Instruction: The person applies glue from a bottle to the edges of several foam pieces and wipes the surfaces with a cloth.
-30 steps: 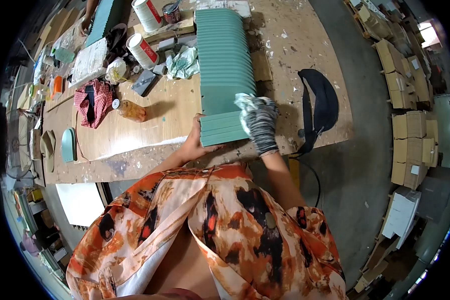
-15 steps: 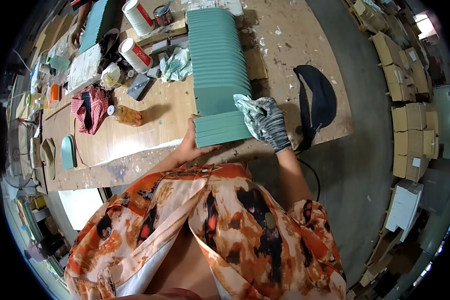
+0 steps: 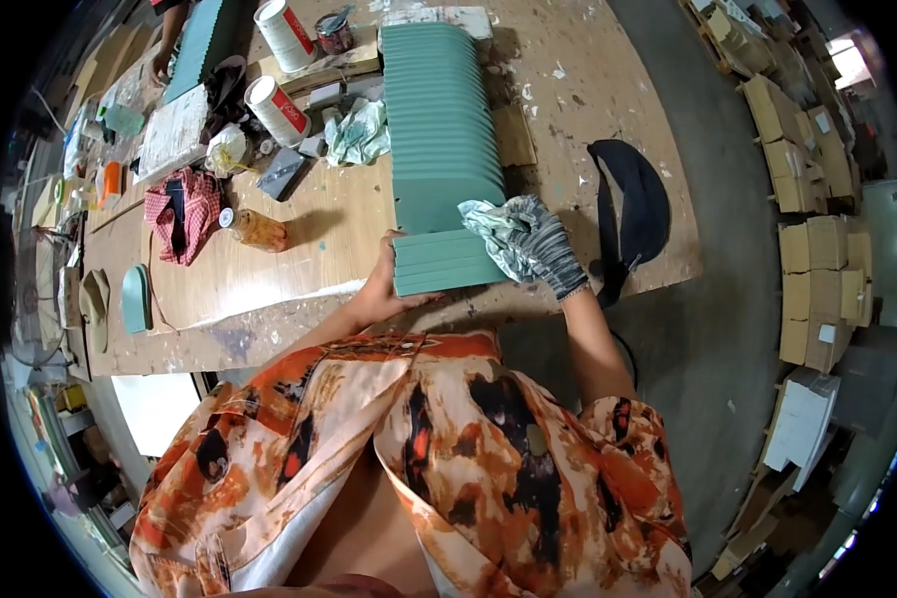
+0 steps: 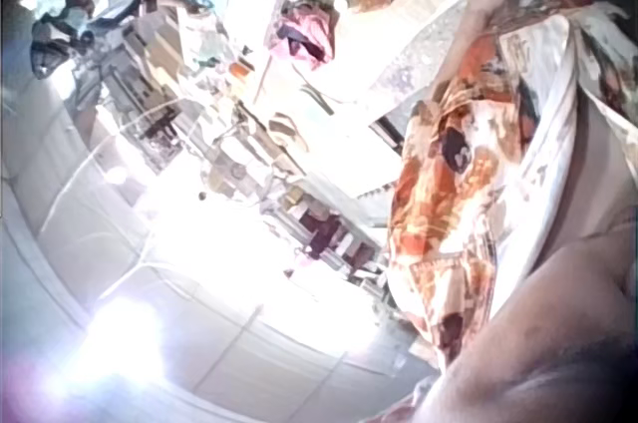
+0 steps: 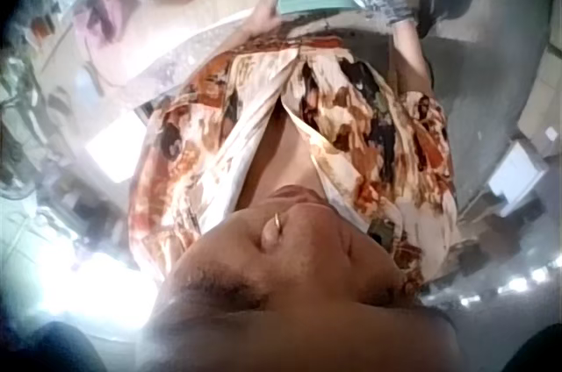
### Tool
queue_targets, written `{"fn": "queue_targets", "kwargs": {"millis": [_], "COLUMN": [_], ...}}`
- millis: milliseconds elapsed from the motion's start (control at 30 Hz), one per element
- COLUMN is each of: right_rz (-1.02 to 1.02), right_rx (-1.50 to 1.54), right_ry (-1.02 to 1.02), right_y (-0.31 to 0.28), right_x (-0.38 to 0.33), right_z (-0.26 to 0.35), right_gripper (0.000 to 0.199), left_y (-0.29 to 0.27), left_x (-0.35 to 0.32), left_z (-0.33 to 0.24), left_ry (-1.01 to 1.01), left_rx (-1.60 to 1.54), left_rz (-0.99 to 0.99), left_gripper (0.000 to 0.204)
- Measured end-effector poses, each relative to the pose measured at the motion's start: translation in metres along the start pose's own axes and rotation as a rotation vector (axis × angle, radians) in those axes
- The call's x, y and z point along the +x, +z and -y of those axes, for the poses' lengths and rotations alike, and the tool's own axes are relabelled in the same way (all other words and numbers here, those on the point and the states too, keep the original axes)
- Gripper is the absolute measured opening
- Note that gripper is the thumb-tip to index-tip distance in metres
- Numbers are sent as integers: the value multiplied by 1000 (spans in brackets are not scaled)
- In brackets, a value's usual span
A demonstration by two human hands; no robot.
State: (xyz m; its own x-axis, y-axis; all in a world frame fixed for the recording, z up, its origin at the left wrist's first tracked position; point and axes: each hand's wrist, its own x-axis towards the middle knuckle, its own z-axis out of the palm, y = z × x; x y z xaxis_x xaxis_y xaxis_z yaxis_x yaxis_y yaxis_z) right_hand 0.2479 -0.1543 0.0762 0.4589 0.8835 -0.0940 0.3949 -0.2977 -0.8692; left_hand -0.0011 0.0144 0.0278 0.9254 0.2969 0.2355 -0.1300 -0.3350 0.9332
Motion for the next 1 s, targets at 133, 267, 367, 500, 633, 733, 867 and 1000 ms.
{"fn": "queue_targets", "kwargs": {"millis": [133,267,367,500,633,733,867,1000], "right_rz": [-78,127,-226,-148,-106,-119,-282,-401], "right_rx": [127,-1033,227,-498,-589,-136,498,395], "right_ry": [-23,-374,-30,-136,-297,-326,112,157], "right_y": [0,22,61,50,55,61,53,39], "right_x": [-1,14,10,15,13,16,11,-4], "right_z": [-23,44,42,38,10,7,18,-21], "right_gripper": [34,29,41,26,19,18,14,13], "left_y": [1,0,2,1,0,-1,-1,0], "left_x": [3,-2,0,0,4,3,0,3], "left_z": [-1,0,5,5,0,1,6,2], "left_ry": [8,-19,-26,-9,45,46,50,33], "left_rx": [-12,-19,-46,-20,30,24,19,3], "left_rz": [1,-14,9,-7,4,-2,-13,6], "left_gripper": [84,84,85,84,84,85,86,87]}}
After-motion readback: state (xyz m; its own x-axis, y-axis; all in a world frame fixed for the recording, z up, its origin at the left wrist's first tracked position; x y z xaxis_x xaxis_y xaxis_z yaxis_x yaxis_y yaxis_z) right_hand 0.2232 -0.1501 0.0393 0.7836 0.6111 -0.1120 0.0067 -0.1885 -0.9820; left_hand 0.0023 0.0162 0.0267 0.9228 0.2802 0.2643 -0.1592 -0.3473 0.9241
